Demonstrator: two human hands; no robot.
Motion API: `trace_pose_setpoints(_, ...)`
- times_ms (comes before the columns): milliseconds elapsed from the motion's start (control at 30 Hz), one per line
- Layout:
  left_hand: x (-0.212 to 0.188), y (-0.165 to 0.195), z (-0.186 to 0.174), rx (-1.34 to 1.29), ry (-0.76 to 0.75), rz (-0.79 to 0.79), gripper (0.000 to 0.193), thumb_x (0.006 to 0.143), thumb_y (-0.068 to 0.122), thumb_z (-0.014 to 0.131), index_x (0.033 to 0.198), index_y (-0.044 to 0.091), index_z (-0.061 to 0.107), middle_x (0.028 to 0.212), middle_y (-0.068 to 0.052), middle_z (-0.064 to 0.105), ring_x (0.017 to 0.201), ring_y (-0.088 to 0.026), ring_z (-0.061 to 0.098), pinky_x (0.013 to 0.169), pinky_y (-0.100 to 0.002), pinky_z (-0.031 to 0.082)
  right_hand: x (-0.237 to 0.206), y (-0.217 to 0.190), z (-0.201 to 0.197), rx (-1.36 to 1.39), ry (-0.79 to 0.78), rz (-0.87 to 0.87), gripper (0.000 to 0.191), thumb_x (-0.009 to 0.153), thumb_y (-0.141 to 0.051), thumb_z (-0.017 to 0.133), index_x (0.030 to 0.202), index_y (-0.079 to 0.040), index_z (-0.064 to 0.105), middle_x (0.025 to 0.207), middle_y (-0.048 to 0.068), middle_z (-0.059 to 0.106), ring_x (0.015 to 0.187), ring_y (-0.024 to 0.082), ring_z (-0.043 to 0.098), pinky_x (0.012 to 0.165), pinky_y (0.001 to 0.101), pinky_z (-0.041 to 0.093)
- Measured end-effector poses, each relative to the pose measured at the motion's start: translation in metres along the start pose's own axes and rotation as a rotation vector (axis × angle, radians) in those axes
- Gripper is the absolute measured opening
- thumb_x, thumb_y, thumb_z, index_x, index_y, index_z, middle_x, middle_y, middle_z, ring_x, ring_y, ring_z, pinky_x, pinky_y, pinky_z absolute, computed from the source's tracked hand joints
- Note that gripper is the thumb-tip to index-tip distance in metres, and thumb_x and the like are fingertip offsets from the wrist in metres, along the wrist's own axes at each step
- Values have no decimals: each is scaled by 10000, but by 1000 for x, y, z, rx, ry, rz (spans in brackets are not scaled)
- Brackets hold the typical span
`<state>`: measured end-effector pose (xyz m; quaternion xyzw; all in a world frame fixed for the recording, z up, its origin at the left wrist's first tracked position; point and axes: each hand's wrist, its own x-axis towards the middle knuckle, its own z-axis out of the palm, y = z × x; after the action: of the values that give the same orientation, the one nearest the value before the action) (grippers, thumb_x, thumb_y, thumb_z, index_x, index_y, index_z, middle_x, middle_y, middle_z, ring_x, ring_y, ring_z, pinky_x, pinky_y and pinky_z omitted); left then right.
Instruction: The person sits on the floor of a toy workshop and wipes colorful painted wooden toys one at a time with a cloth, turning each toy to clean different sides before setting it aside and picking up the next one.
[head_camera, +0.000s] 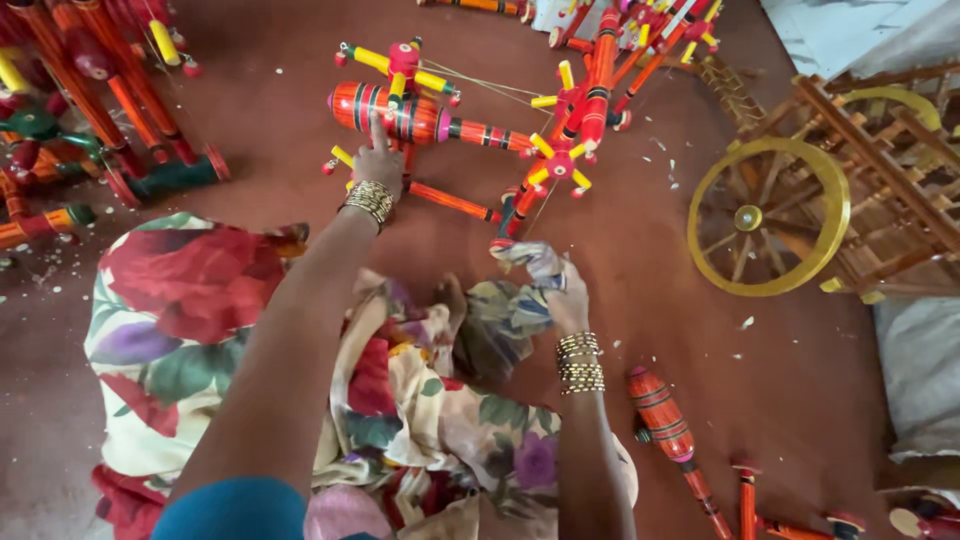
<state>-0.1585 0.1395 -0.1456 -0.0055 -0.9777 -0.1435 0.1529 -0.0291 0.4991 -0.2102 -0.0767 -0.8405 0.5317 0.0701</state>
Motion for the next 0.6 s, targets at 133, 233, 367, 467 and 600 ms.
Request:
trace_pose_setpoints(133, 2, -8, 10, 87, -40, 52, 309, 943, 242, 585, 1227, 260, 706, 1669, -242, 106, 1029, -398, 630, 858, -495, 545, 28, 13, 16, 225, 81, -38, 517, 840, 88, 616, 1346, -18, 612, 1160, 75, 702, 1037, 139, 669, 897, 301, 567)
trace_pose_setpoints(233, 6, -9, 18, 101, 88, 118, 269, 961, 253, 579, 1192, 277, 714, 1650, -239, 182, 1004, -385, 632, 823, -484, 542, 56, 2, 34, 312, 115, -90, 557, 855, 116, 595, 1394, -14, 540, 1238, 60, 681, 1093, 132, 674, 920, 296, 578)
trace_pose_setpoints(367, 11, -9, 32, 76, 224, 125, 269, 1018, 305, 563, 1241, 270, 709, 1629, -230, 295, 947, -366, 637, 788, -485, 532, 99, -21, 54, 334, 182, -120, 640, 792, 157, 635, 1371, -53, 464, 1199, 32, 638, 1029, 134, 671, 864, 311, 599)
trace_pose_setpoints(467, 13, -5, 43, 124, 47, 96, 265, 989, 382, 538, 1151, 265, 712, 1600, -295, 305, 933, -369, 647, 786, -474, 527, 123, -31, 67, 259, 204, -143, 593, 791, 161, 645, 1321, -63, 502, 1140, 14, 635, 990, 123, 664, 846, 311, 607)
trace_pose_setpoints(600, 12, 1, 46, -19, 49, 37, 350, 990, 219, 570, 1336, 231, 627, 1565, -330, 316, 857, -347, 666, 709, -469, 538, 158, -37, 86, 243, 301, -165, 517, 812, 147, 681, 1254, -81, 540, 1035, -3, 637, 916, 109, 652, 810, 314, 607)
